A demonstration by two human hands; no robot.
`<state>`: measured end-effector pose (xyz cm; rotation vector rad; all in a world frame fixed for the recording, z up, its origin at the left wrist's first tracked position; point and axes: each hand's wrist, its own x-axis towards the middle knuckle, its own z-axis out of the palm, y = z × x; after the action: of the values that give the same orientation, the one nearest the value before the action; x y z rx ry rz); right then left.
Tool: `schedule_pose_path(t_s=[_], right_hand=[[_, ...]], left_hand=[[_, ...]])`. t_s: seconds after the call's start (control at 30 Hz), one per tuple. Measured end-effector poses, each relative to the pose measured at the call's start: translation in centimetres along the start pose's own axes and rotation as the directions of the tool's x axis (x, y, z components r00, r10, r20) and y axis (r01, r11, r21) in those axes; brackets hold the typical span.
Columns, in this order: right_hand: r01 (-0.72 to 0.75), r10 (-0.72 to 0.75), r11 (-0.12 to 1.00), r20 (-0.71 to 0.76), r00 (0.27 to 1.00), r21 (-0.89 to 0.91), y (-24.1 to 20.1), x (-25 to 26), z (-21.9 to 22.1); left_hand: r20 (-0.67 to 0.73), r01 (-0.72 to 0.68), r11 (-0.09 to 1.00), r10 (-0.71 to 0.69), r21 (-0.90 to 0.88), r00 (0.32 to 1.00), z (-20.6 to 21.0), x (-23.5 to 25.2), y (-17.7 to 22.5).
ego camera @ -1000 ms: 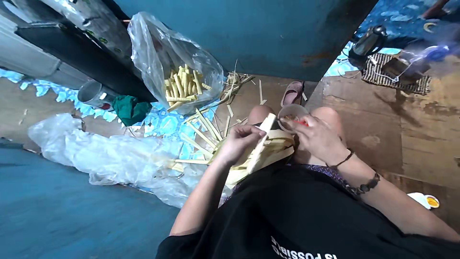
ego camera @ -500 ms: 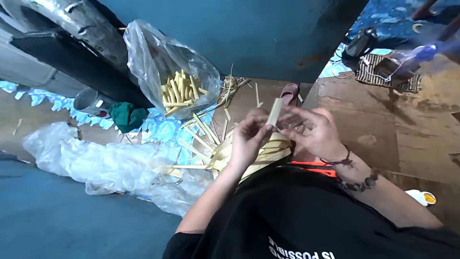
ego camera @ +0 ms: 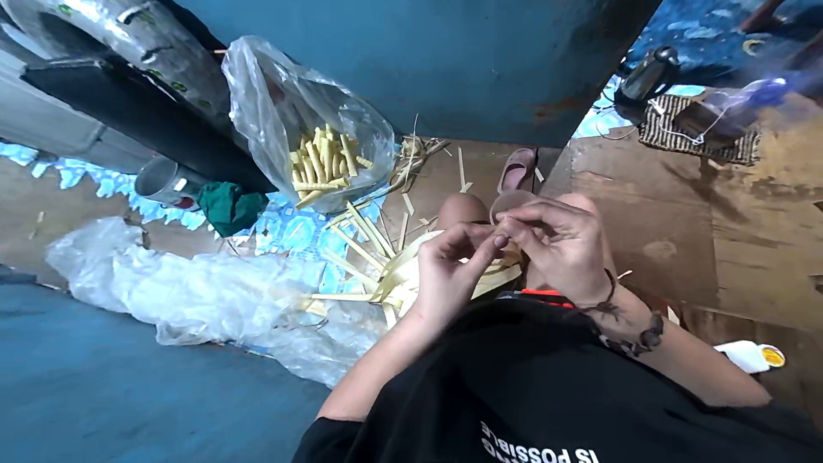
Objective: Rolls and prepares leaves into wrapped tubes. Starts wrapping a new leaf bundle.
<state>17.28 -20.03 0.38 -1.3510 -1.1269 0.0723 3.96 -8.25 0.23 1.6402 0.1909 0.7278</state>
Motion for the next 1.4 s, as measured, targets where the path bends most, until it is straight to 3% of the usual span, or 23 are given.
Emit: schedule_pose_path(t_s=[0.1, 0.17, 0.23, 0.3, 0.4, 0.5, 0.57, 0.67, 0.73, 0.83, 0.93, 1.0, 1.1, 1.17, 1.2, 1.27, 1.33, 1.4], right_hand=[[0.028, -0.033, 0.994, -0.043, 0.999, -0.105, 0.4, -0.3, 0.1], [-0.024, 0.023, 0.999, -0.037, 0.999, -0.031, 0.4, -0.5, 0.1], [-0.103, 0.103, 0.989, 0.004, 0.995, 0.105, -0.1, -0.6, 0.2], [-0.077, 0.078, 0.988, -0.001, 0.997, 0.132, -0.4, -0.8, 0.5], [0.117, -0.117, 0.993, -0.086, 0.989, -0.008, 0.0, -0.7, 0.6], [0.245, -0.265, 0.950, -0.084, 0.961, -0.193, 0.5, -0.6, 0.2], [0.169, -0.175, 0.980, -0.051, 0.983, -0.105, 0.3, -0.6, -0.1], [-0.128, 0.120, 0.984, 0.075, 0.990, 0.122, -0.3, -0.2, -0.8], [-0.272, 0.259, 0.957, 0.123, 0.958, 0.103, -0.3, 0.1, -0.9], [-0.201, 0.196, 0.978, 0.104, 0.975, 0.047, 0.0, -0.2, -0.9], [-0.272, 0.256, 0.924, 0.092, 0.962, 0.270, 0.8, -0.8, -0.2], [-0.449, 0.446, 0.799, 0.107, 0.889, 0.400, 1.4, -0.9, 0.3], [-0.598, 0.604, 0.739, 0.089, 0.792, 0.309, 1.8, -0.9, 0.8], [-0.594, 0.601, 0.754, 0.069, 0.796, 0.280, 2.0, -0.8, 0.6], [-0.566, 0.580, 0.777, 0.038, 0.814, 0.276, 2.1, -0.7, 0.4], [-0.499, 0.518, 0.831, -0.015, 0.855, 0.245, 1.8, -0.5, 0.3], [-0.379, 0.387, 0.917, -0.051, 0.921, 0.126, 1.6, -0.7, 0.6], [-0.074, 0.070, 0.988, -0.039, 0.997, -0.136, 2.1, -1.4, 0.9]], left_hand=[[0.056, -0.108, 0.966, 0.097, 0.237, 0.994, -0.2, 0.1, -0.1], [0.053, -0.137, 0.943, 0.127, 0.305, 0.990, -0.2, 0.1, -0.1], [-0.001, -0.085, 0.978, 0.087, 0.192, 0.996, -0.1, 0.1, -0.2], [-0.057, 0.050, 0.999, -0.050, -0.003, 0.997, -0.1, 0.2, -0.3], [-0.002, 0.258, 0.952, -0.262, -0.164, 0.965, -0.5, 0.4, -0.4], [0.098, 0.321, 0.923, -0.307, -0.213, 0.947, -0.8, 0.1, 0.5], [0.105, 0.273, 0.943, -0.257, -0.192, 0.961, -0.7, -0.1, 0.8], [0.088, 0.191, 0.976, -0.182, -0.102, 0.979, -0.8, 0.1, 0.6], [0.094, 0.163, 0.985, -0.156, -0.061, 0.983, -0.9, 0.1, 0.4], [0.093, 0.189, 0.982, -0.187, -0.019, 0.978, -1.2, 0.3, -0.3], [0.021, 0.193, 0.980, -0.192, -0.043, 0.981, -0.9, 0.5, -0.6], [-0.025, 0.029, 0.986, -0.025, 0.163, 0.999, -0.3, 0.5, -1.2], [0.076, -0.246, 0.788, 0.248, 0.564, 0.966, 0.2, 0.3, -3.6], [0.157, -0.296, 0.709, 0.256, 0.640, 0.954, 0.1, 0.0, -4.6], [0.174, -0.290, 0.719, 0.233, 0.631, 0.957, 0.2, -0.1, -4.8], [0.135, -0.195, 0.832, 0.145, 0.520, 0.980, 0.3, -0.2, -5.0], [0.000, 0.021, 0.961, -0.022, 0.274, 1.000, 0.4, 0.1, -4.6], [-0.057, 0.285, 0.959, -0.284, 0.011, 0.957, 0.1, 0.8, -3.4]])
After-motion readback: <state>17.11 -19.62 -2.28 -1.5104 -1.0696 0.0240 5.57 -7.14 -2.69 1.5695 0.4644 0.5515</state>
